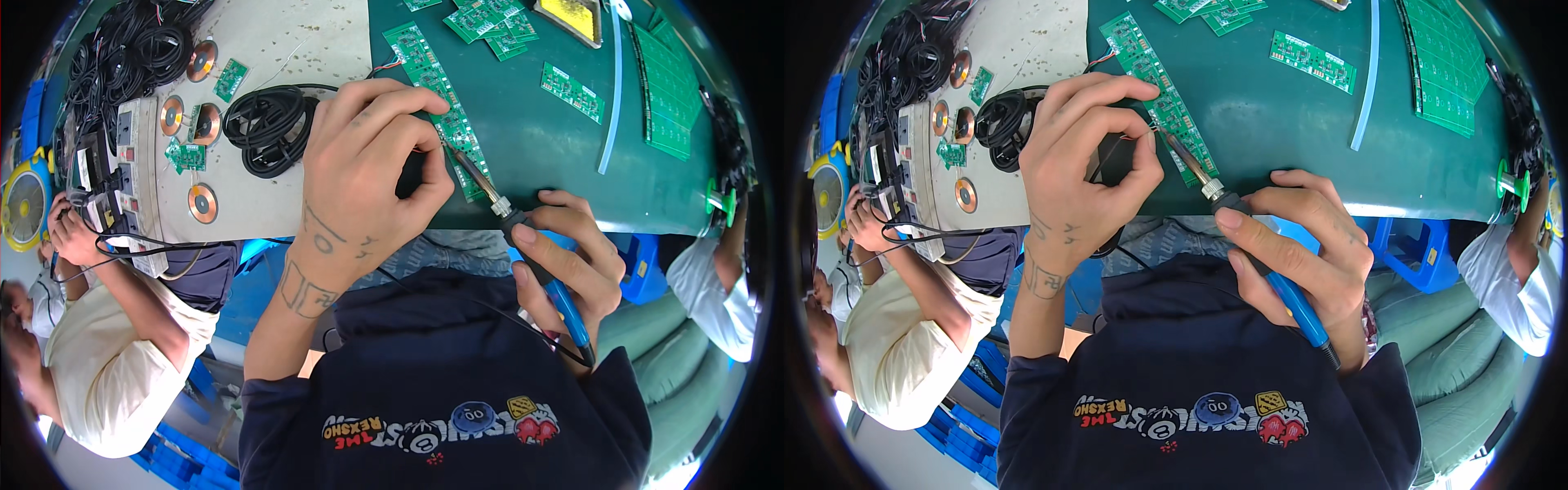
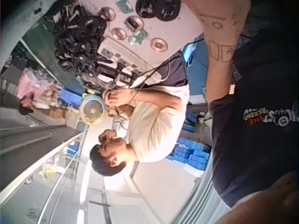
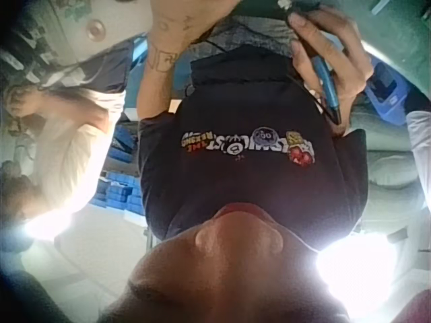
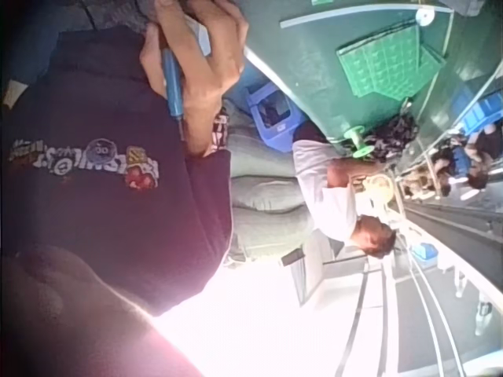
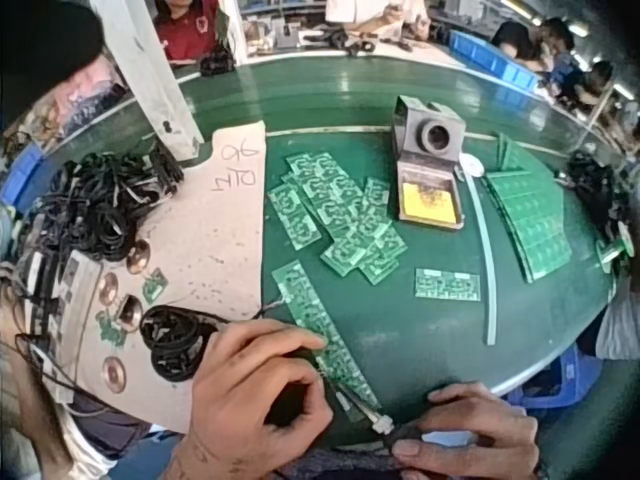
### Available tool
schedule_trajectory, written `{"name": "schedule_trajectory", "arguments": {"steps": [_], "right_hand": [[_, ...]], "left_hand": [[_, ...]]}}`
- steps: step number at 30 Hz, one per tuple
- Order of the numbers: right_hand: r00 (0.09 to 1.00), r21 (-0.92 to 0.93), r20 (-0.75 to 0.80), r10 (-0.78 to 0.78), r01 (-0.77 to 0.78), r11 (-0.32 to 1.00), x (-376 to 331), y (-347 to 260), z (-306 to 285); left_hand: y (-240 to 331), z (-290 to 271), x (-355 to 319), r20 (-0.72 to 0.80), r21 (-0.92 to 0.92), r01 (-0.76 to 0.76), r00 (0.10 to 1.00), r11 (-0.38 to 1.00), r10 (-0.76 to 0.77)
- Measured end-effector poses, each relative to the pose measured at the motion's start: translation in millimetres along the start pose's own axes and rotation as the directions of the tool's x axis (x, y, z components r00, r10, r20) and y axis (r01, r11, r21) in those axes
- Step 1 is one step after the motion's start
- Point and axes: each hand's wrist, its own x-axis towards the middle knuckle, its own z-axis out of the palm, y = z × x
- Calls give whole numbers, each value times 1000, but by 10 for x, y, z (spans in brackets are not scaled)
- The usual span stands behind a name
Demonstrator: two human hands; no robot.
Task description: The person solders wires onto circuit boards using a soldering iron.
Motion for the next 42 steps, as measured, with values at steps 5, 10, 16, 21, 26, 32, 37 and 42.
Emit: {"name": "schedule_trajectory", "arguments": {"steps": [5,10,16,21,26,32,37,42], "right_hand": [[1000,-6,3,-25,25,1000,0,20,-5],[999,-4,10,-38,38,999,-1,31,3],[1000,11,16,-8,8,1000,8,7,-8],[997,84,15,72,-73,994,28,-26,-31],[996,135,17,93,-94,986,43,0,-45],[998,78,62,-15,10,997,36,29,-59],[1000,164,3,-9,8,986,-3,70,-79],[982,257,-157,105,-62,964,6,85,-46]], "left_hand": [[5,-5,8,9,1,6,1000,1000,-6],[3,0,7,0,-1,10,1000,1000,-10],[3,1,6,2,-6,17,1000,1000,-17],[-9,4,2,-3,-11,14,1000,1000,-14],[-12,8,-7,-3,-16,10,1000,1000,-11],[-1,4,-5,2,-21,22,1000,1000,-22],[-9,9,-5,-3,-21,16,1000,1000,-16],[-13,22,4,-1,-20,10,1000,1000,-10]]}}
